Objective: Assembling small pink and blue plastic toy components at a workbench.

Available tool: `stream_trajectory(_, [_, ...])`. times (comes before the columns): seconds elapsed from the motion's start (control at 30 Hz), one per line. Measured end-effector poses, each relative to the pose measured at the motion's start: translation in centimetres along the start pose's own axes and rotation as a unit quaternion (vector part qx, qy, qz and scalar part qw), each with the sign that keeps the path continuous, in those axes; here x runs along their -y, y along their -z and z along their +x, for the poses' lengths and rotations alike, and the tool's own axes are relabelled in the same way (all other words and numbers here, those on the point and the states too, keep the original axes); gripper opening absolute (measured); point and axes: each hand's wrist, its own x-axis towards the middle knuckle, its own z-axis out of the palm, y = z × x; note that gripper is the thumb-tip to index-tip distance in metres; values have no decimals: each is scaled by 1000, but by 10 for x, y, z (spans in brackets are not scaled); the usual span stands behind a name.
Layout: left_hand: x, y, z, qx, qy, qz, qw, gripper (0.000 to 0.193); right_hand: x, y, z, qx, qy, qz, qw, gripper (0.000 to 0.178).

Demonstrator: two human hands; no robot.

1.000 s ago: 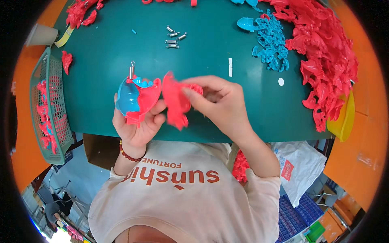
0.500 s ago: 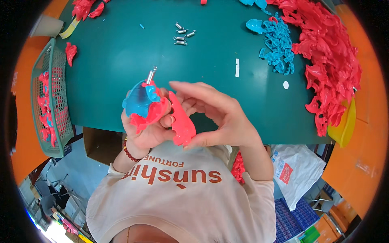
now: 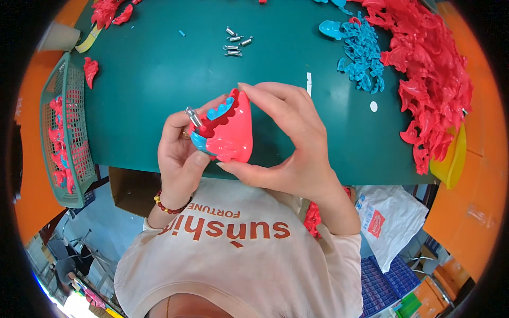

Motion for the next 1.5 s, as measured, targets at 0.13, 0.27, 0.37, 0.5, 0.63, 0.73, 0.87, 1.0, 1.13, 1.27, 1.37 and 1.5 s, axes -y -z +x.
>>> stream_trajectory(0.13, [1,0,0,26,-26,7,999,46,2,0,2,11,16,-56,998,72])
stream_trajectory(0.27, [2,2,1,39,-42,46,997,49,2,2,6,30,19,-57,998,74])
stream_trajectory(0.37, [2,2,-1,38,-49,57,996,49,2,5,5,45,19,-53,997,77])
stream_trajectory(0.5, [1,3,-3,40,-45,53,997,46,5,16,7,121,-28,-26,992,88])
stream_trajectory(0.63, [-4,6,-5,42,-33,74,996,44,0,13,8,150,-60,42,986,88])
stream_trajectory(0.73, [-8,5,-4,48,-12,68,996,46,-3,7,4,108,-173,218,954,85])
stream_trajectory(0.87, [-10,4,-3,24,2,114,993,53,-7,5,4,114,-250,297,915,83])
stream_trajectory(1.0, [-11,8,-1,38,15,125,991,64,-8,4,3,125,-305,354,875,81])
stream_trajectory(1.13, [-17,-8,-1,20,17,238,971,77,-16,7,6,126,-339,383,850,80])
stream_trajectory(1.27, [-17,1,0,35,10,276,960,82,-18,5,3,142,-344,400,837,81])
stream_trajectory(1.37, [-19,4,4,52,10,265,963,74,-18,3,2,142,-358,406,829,83])
stream_trajectory(1.5, [-21,5,8,75,0,265,961,72,-25,-3,-6,128,-328,481,803,59])
